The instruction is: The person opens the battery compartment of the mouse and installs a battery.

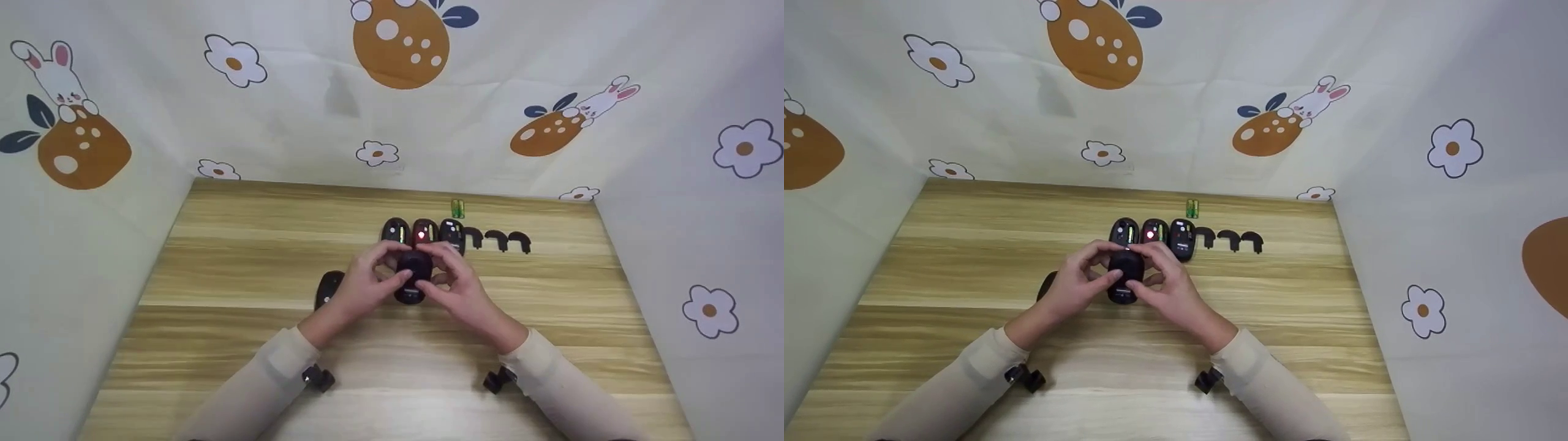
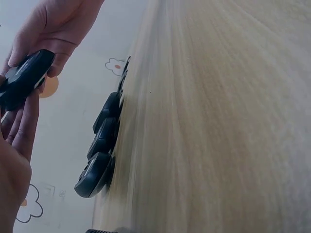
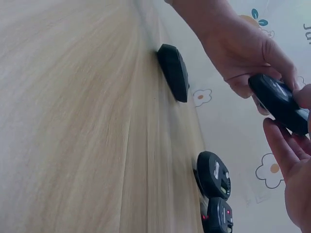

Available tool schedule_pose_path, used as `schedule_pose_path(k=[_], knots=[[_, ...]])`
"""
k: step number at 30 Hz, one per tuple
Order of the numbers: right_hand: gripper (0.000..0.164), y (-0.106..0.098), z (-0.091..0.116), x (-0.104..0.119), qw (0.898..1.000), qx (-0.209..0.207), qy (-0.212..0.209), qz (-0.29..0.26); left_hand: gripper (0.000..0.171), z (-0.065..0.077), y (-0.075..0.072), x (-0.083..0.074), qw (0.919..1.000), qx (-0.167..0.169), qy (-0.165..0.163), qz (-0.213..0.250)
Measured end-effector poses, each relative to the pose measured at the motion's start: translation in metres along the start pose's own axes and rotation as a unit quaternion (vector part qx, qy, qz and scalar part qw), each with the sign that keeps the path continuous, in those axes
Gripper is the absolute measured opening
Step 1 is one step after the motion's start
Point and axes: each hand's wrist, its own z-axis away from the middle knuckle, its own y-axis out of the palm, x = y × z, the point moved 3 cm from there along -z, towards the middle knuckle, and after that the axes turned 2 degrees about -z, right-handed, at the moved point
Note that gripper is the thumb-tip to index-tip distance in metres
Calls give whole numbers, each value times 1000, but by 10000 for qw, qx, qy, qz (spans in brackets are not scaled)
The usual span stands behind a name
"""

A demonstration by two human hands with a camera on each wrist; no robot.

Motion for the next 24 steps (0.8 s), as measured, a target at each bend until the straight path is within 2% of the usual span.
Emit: schedule_pose_path(k=[8,14,20,24], knots=[[57,1,0,-3,9987,38,332,-389,40,-1,1,1,9990,237,-341,140],[57,1,-1,-3,9968,58,598,-520,43,-2,1,1,9956,466,-695,429],[56,2,-1,-4,9950,83,761,-643,42,-1,1,3,9931,564,-811,630],[56,1,-1,-4,9941,116,813,-710,42,-1,1,4,9940,552,-796,513]])
